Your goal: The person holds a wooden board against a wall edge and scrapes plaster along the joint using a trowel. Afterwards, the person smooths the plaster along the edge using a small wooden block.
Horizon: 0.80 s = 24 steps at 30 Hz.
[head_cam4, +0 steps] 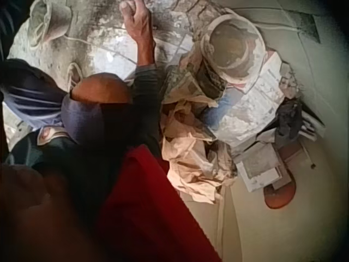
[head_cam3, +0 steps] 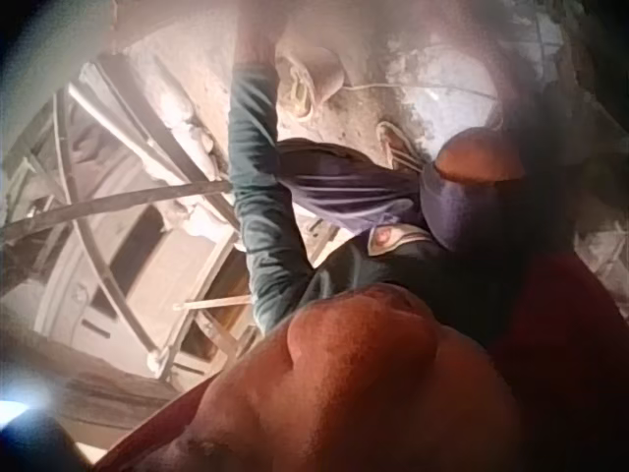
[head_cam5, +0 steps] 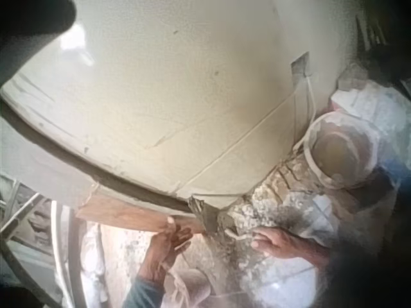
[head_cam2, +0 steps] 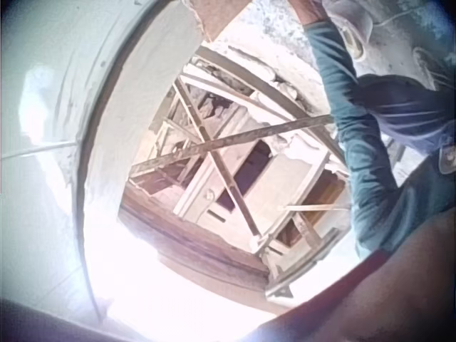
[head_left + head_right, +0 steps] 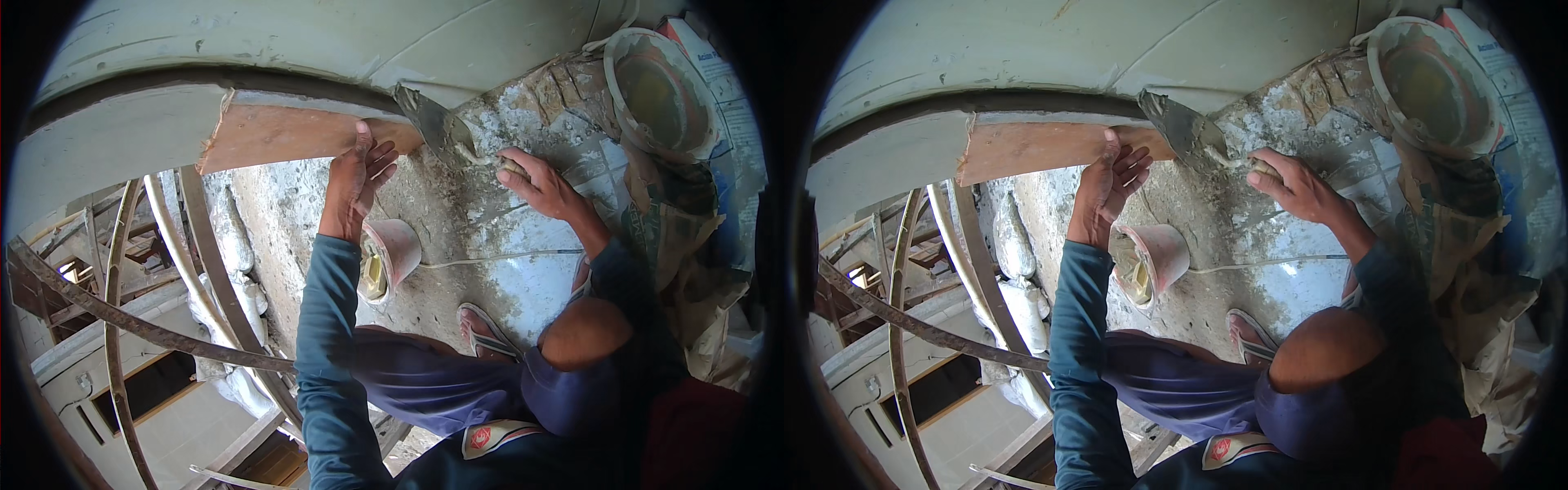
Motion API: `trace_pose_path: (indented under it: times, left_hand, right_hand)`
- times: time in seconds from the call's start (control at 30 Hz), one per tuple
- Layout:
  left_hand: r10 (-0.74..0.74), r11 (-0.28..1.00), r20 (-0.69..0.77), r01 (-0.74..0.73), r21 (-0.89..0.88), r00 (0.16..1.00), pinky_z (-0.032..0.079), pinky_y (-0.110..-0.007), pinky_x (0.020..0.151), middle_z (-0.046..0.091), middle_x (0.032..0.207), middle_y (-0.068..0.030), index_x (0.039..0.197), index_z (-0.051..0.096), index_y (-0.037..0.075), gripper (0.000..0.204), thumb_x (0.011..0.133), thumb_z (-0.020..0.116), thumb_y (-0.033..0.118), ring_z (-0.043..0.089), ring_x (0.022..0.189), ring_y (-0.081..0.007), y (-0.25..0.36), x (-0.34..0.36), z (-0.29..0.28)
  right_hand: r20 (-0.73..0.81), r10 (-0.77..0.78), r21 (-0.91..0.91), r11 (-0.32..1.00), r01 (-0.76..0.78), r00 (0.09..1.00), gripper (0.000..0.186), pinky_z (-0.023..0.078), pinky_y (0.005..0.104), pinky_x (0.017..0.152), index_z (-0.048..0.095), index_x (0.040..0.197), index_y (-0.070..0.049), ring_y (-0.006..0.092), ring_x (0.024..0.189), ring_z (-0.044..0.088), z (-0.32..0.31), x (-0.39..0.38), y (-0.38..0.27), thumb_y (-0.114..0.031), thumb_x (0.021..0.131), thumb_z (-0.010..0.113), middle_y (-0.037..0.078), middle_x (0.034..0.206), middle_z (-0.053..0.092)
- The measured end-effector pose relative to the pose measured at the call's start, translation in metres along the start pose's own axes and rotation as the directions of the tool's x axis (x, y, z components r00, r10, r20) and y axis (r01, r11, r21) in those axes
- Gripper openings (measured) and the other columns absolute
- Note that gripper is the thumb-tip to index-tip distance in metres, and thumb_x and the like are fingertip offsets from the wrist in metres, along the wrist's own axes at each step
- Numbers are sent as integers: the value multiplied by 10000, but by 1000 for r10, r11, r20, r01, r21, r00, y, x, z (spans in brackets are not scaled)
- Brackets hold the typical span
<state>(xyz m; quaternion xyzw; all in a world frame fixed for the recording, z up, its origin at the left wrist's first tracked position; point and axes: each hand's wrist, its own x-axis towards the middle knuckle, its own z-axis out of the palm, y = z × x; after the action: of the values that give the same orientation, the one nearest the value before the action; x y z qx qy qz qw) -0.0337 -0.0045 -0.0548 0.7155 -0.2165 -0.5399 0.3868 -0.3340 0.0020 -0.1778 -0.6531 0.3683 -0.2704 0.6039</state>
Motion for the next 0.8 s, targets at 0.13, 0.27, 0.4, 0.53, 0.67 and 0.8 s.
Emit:
trace_pose_path:
  times: [0.13,0.27,0.4,0.53,0.67,0.8]
  left_hand:
    - [-1,1000,-19,1,-5,1000,523,-399,883,601,1218,-265,1274,462,-136,896,827,708,601,629,1073,-309,-2,0,1]
    - [-12,1000,-10,12,-20,1000,523,-395,894,595,1226,-262,1290,430,-136,839,877,670,554,627,1087,-308,-2,4,2]
    - [-14,999,14,15,-40,1000,534,-393,892,585,1233,-270,1310,393,-137,772,939,612,503,625,1108,-322,-4,10,0]
    - [-9,1000,-11,8,-25,1000,543,-391,884,580,1235,-276,1305,396,-138,794,926,609,527,625,1110,-330,-3,10,5]
    - [-17,1000,0,17,-9,1000,543,-393,882,569,1254,-281,1312,394,-132,812,918,604,545,621,1120,-335,-3,9,0]
    - [-14,1000,11,14,-5,1000,539,-392,886,563,1269,-278,1328,385,-130,821,921,594,552,612,1138,-338,-3,10,-2]
  right_hand:
    - [-16,-45,-16,999,45,999,597,463,405,937,509,1323,35,337,1071,615,12,25,30,-451,981,567,242,1152,637]
    - [24,-38,21,999,37,999,618,490,400,878,484,1368,35,288,969,641,25,38,52,-450,991,555,208,1068,663]
    - [121,89,231,966,-116,989,497,504,356,666,552,1228,44,178,699,596,36,30,51,-401,1004,551,119,852,638]
    - [260,63,427,887,-173,963,356,372,277,450,552,1099,11,85,499,441,27,8,50,-335,1016,545,26,672,505]
    - [185,151,474,852,-223,971,314,358,293,424,531,889,-27,98,459,442,16,-9,44,-309,1025,507,18,615,480]
    - [214,342,380,834,-401,915,319,408,303,403,547,904,-26,112,482,500,16,-2,53,-323,1015,506,43,652,522]
